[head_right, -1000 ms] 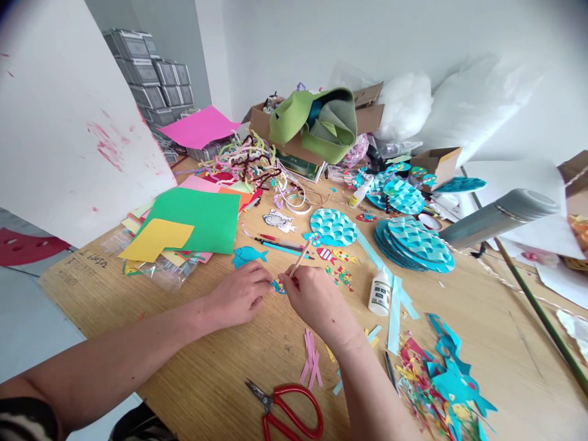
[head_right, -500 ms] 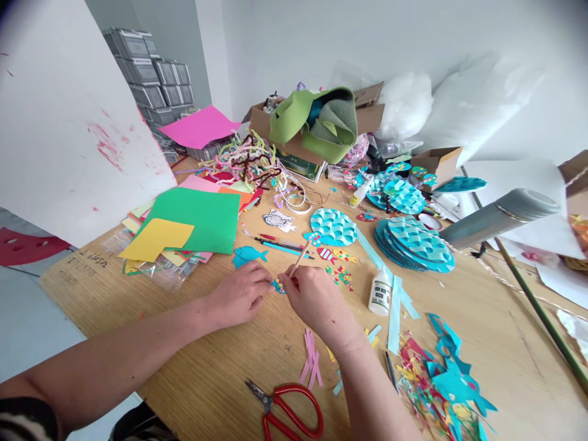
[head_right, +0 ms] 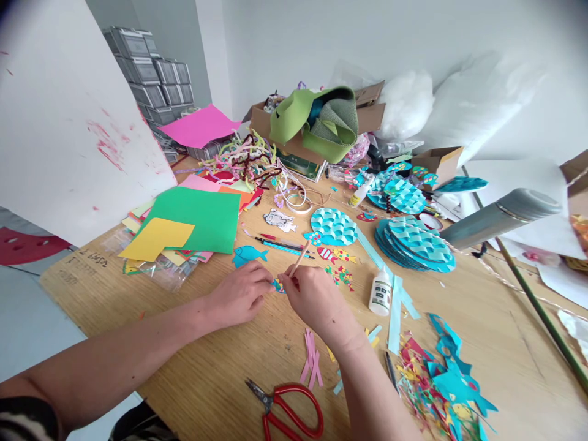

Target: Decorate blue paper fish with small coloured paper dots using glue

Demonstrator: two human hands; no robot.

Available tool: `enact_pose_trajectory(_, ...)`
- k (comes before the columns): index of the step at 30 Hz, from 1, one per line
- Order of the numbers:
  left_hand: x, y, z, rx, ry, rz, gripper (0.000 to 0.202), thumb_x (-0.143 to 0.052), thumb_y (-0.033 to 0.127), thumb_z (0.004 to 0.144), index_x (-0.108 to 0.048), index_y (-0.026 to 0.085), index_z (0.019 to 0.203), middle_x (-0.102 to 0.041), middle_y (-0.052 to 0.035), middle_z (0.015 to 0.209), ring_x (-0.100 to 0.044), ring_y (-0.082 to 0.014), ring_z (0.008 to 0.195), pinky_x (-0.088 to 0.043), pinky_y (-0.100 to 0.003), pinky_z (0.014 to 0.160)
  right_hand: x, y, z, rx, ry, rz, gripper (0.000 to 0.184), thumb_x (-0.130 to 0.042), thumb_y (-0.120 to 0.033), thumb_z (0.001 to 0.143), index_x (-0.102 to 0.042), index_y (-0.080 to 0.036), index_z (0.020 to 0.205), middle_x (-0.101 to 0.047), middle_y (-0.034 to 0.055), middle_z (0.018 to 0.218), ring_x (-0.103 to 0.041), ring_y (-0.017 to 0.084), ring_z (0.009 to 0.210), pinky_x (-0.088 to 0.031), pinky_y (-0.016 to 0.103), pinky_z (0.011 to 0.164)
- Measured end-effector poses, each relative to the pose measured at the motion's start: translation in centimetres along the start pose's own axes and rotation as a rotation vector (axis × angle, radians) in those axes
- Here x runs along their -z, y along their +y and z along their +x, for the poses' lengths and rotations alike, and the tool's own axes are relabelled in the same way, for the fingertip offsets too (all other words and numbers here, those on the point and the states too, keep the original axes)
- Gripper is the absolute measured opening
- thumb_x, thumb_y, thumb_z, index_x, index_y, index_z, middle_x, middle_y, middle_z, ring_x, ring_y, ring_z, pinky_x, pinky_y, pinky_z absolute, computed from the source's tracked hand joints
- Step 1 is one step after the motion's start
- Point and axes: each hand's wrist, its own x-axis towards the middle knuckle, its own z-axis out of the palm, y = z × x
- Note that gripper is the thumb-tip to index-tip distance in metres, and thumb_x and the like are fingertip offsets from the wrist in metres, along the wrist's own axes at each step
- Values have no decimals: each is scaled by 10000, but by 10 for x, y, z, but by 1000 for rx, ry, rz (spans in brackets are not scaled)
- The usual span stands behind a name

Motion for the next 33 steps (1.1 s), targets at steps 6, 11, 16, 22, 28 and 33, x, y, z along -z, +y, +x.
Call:
enact_pose_trajectory(6, 0, 0, 0, 1, 0, 7, 208, -531, 116, 799, -673, 134, 949, -618, -74, 967, -486, -234, 1015, -439, -392, 928, 0, 0, -1, -4, -1, -4, 295, -461, -290, 892, -682, -170, 737, -660, 41, 626, -586, 143, 563, -336, 239, 552)
enact_pose_trajectory(11, 1, 0, 0, 3, -3, 6, 210, -536, 117, 798, -671, 123, 959, -619, -76, 966, -488, -232, 1013, -436, -388, 936, 0, 0, 0, -4, 0, -3, 292, -467, -292, 891, -682, -173, 734, -667, 44, 632, -592, 144, 567, -337, 236, 548)
enact_pose_trajectory(16, 1, 0, 0, 0, 2, 7, 215, -535, 118, 799, -669, 130, 967, -619, -78, 972, -487, -235, 1021, -433, -396, 945, -1, 0, 0, 2, 1, -7, 287, -468, -287, 887, -685, -170, 739, -672, 49, 641, -599, 149, 576, -344, 238, 554)
enact_pose_trajectory(22, 0, 0, 0, 0, 2, -1, 211, -531, 119, 801, -671, 130, 959, -617, -78, 967, -490, -236, 1013, -436, -401, 939, -1, 0, 1, -5, -6, -11, 284, -468, -282, 884, -691, -167, 752, -673, 51, 634, -605, 154, 581, -351, 242, 560)
enact_pose_trajectory(28, 1, 0, 0, -1, 0, 1, 208, -527, 111, 798, -664, 137, 952, -614, -85, 978, -481, -234, 1026, -439, -410, 933, -1, -1, 0, -5, -4, -10, 295, -458, -288, 886, -693, -164, 757, -679, 56, 649, -607, 152, 581, -360, 241, 560)
enact_pose_trajectory(33, 1, 1, 0, 3, -5, 1, 206, -523, 118, 805, -662, 137, 956, -615, -84, 975, -482, -233, 1017, -438, -412, 931, -1, -1, 0, 9, 5, -18, 299, -452, -282, 885, -691, -172, 741, -679, 55, 642, -605, 147, 568, -358, 237, 549)
